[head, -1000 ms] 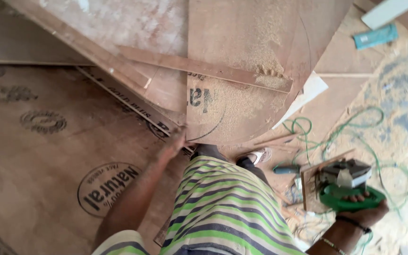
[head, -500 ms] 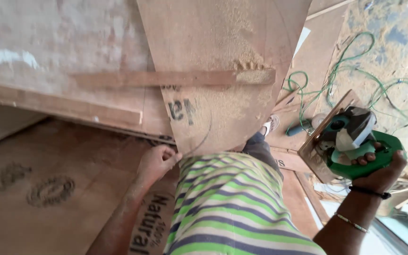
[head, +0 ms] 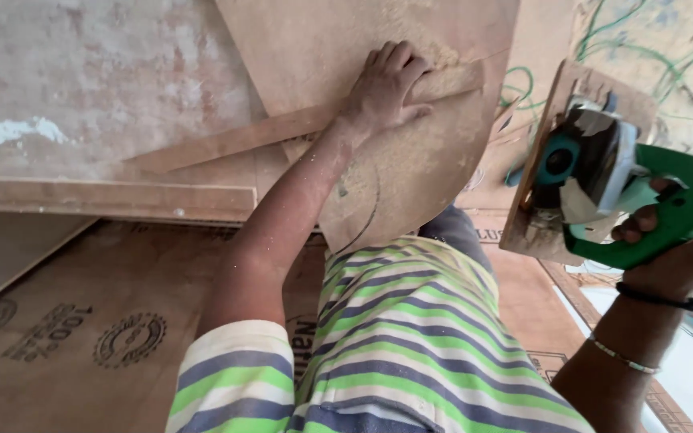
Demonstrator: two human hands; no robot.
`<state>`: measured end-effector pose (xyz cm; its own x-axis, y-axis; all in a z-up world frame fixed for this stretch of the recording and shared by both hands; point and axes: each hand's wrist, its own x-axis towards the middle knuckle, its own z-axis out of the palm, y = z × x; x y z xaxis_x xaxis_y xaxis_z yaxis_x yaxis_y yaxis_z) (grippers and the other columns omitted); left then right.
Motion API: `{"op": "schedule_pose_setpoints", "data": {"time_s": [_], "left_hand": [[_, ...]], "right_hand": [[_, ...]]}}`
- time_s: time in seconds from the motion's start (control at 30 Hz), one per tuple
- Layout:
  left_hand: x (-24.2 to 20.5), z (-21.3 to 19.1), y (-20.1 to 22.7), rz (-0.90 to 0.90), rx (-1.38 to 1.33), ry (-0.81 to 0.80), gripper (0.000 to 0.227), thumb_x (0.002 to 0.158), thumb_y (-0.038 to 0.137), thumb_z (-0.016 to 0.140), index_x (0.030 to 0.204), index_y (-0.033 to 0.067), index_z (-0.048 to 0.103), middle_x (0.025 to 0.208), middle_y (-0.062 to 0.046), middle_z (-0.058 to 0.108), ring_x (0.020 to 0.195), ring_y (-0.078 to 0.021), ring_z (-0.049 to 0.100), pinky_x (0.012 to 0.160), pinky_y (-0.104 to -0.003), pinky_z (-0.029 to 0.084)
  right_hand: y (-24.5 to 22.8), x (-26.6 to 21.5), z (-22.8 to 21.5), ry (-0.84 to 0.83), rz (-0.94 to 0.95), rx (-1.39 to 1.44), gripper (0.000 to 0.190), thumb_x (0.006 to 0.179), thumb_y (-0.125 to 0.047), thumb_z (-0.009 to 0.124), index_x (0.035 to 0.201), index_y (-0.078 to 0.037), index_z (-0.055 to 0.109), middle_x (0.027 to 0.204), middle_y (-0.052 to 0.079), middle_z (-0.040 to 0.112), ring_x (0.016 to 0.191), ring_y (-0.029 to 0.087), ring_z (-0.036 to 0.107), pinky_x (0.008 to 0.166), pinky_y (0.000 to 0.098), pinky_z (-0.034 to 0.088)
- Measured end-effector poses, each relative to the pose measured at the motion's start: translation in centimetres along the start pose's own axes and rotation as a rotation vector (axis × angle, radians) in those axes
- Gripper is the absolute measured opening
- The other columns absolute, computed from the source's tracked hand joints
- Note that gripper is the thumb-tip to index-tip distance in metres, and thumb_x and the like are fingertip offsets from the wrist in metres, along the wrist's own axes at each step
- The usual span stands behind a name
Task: Measure, mark, and cut curved shapes from a plywood sheet using a circular saw and hand tools.
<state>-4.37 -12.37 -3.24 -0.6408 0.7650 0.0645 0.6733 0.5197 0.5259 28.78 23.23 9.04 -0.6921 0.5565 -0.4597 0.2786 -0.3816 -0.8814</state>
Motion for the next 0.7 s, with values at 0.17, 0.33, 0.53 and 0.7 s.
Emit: {"op": "schedule_pose_setpoints", "data": {"time_s": [0.17,0.33,0.53,0.7], "left_hand": [[-5.5,-2.3,1.5,-0.029,-0.008,0.2,0.084,0.073,0.052,0.093,0.136,0.0121,0.054,0.132,-0.008,0.051,0.128,-0.0289,0.048,0.114,-0.05,0.04],[-19.7,-4.1,5.3,-0.354,-0.16,0.577,0.059,0.092,0.031,0.086,0.139,0.0085,0.058,0.135,-0.012,0.064,0.131,-0.027,0.056,0.115,-0.043,0.047],[-35.3,1.1,13.8,-0.955,-0.27,0.832,0.032,0.096,0.016,0.077,0.123,0.0028,0.066,0.109,-0.01,0.072,0.098,-0.0202,0.07,0.082,-0.031,0.061],[-34.8,1.6,16.2,-1.004,-0.304,0.865,0.029,0.098,0.014,0.077,0.122,0.0021,0.067,0.103,-0.008,0.071,0.092,-0.018,0.067,0.08,-0.031,0.057]], "right_hand": [[1.4,3.6,-2.6,-0.001,0.091,0.069,0.064,0.114,-0.064,0.037,0.124,-0.005,0.061,0.079,0.001,0.05,0.068,0.015,0.044,0.067,0.0293,0.04],[5.0,9.1,-6.6,0.01,0.171,0.138,0.053,0.118,-0.059,0.041,0.117,-0.008,0.058,0.084,-0.001,0.051,0.073,0.014,0.047,0.073,0.0303,0.043],[6.8,12.3,-8.1,0.07,0.229,0.133,0.062,0.107,-0.071,0.039,0.107,-0.013,0.06,0.082,-0.003,0.055,0.073,0.014,0.05,0.073,0.0322,0.044],[6.6,11.3,-9.2,0.057,0.242,0.141,0.071,0.105,-0.075,0.035,0.108,-0.01,0.062,0.081,-0.003,0.054,0.07,0.013,0.047,0.07,0.0295,0.041]]}}
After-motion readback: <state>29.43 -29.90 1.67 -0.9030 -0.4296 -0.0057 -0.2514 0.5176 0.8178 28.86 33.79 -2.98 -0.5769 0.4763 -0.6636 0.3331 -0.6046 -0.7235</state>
